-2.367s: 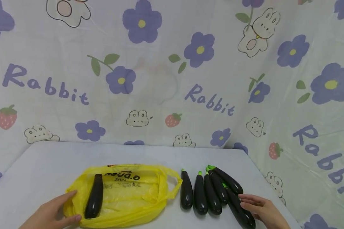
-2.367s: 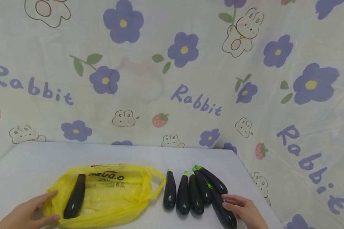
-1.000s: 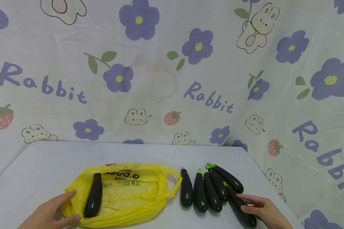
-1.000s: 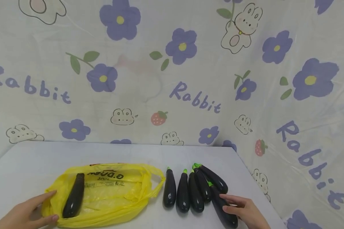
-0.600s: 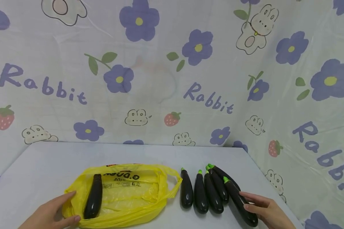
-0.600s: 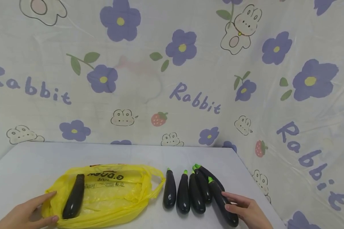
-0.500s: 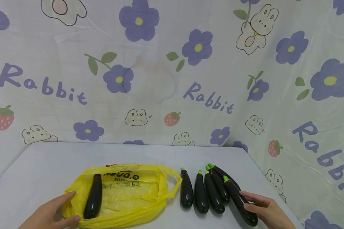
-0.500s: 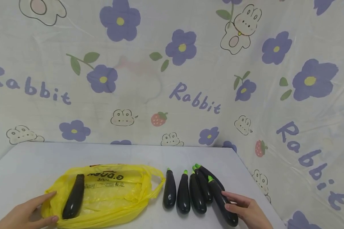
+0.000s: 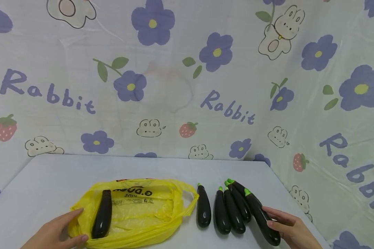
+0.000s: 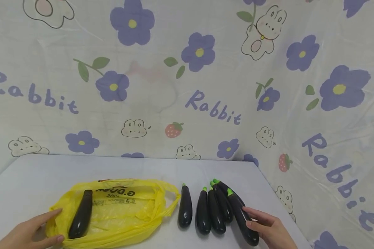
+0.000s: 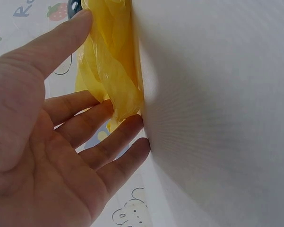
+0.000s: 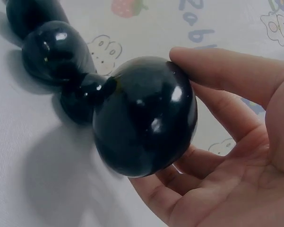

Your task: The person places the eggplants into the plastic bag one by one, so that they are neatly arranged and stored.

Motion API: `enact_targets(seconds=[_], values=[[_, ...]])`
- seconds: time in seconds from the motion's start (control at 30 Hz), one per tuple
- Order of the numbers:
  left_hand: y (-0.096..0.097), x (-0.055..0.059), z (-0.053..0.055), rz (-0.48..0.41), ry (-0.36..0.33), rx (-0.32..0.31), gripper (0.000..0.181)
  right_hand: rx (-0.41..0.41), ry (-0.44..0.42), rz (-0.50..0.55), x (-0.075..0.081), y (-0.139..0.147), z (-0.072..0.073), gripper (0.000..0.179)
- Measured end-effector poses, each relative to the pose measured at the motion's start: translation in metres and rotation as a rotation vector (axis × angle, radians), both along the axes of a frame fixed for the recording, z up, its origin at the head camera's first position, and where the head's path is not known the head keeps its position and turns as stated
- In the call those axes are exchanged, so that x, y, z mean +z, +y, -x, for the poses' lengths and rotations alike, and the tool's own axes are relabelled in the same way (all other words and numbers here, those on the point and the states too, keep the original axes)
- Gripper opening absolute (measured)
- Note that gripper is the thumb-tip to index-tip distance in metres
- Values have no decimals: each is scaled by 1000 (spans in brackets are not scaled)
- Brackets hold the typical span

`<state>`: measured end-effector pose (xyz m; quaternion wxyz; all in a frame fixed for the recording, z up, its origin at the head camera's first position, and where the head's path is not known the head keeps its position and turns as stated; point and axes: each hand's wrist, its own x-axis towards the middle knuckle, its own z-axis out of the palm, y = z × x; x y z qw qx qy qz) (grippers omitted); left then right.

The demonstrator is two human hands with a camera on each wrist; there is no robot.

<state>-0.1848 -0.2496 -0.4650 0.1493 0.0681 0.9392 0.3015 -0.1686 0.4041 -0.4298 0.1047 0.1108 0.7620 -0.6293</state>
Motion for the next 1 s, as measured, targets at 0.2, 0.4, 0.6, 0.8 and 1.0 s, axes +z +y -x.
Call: enact_targets(seconds=[0.2, 0.4, 0.6, 0.8, 1.0], values=[[1, -1, -1, -2, -19, 12, 91, -6, 17, 154, 2, -1, -2, 48], [1, -1, -2, 0, -1, 0, 89, -122, 10, 149, 4, -10, -1, 56], [-1, -1, -3, 11, 6, 2, 91, -188, 6, 169, 8, -25, 3, 69], [2, 0, -1, 17, -12, 36, 99, -190, 30, 197, 14, -40, 1, 62], [6, 3, -1, 24, -5, 45, 101, -213, 45, 225, 17, -51, -1, 53]])
